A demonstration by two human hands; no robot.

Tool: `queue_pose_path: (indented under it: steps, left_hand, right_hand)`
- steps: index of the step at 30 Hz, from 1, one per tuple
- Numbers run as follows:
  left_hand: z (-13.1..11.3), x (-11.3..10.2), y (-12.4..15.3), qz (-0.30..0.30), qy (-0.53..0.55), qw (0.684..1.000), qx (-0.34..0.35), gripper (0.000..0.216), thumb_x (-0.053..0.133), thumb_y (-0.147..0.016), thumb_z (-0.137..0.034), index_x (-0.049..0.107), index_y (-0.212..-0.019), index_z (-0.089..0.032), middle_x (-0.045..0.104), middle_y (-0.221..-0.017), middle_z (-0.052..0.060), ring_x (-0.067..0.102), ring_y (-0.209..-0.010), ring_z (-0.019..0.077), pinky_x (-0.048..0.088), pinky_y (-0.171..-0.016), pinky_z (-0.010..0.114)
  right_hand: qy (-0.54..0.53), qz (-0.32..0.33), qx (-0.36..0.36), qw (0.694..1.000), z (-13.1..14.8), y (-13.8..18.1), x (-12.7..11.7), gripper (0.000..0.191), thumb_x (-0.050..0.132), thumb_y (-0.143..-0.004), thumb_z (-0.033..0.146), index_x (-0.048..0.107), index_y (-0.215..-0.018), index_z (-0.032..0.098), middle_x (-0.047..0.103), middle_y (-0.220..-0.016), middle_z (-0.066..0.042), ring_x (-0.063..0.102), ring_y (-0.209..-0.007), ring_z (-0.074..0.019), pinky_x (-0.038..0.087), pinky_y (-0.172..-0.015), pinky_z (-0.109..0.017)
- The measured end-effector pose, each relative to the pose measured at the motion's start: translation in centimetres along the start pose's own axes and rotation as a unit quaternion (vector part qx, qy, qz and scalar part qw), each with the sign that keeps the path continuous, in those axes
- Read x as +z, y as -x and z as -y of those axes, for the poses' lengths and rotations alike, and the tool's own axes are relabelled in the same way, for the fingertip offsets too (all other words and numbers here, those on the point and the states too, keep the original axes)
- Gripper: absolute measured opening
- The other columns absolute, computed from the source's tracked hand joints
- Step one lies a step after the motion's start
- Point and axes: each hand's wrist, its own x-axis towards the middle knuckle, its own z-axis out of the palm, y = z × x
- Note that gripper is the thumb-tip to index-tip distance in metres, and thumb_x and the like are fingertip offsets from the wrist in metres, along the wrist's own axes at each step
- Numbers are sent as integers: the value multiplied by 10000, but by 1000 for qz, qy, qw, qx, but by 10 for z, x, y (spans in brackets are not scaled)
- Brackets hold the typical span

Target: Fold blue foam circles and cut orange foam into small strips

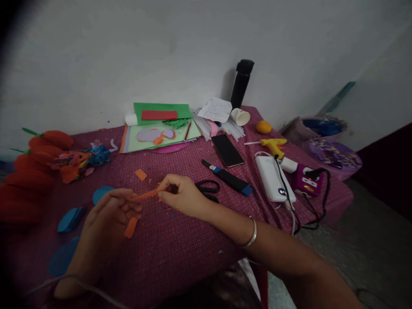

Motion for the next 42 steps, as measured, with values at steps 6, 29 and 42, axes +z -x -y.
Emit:
queue_pose_path:
  steps: [6,29,42]
  left_hand:
    - [2,0,8,18,-246,955,167,48,687,-758,-188,668,-745,-230,640,-816,0,597,-748,150,460,-654,244]
    - [14,7,13,0,-269,942,203,130,647,-747,-145,592,-661,-226,621,-749,-12,579,-669,139,439,-600,239]
    - [4,10,5,164,-329,927,77,229,600,-790,-279,581,-576,-199,526,-555,-28,471,-543,123,362,-548,244]
  right_hand:
    - [7,6,-21,1000,6,9,-2,94,618,-784,231,569,-718,186,573,-731,-9,530,-713,-145,431,-653,-276]
    - [-12,-71,-34,997,3,16,4,131,637,-761,169,535,-683,191,573,-701,5,525,-654,-128,428,-627,-266]
    - [71,21,-34,997,7,17,5,62,586,-790,149,543,-756,178,544,-648,42,513,-570,-92,419,-524,-202]
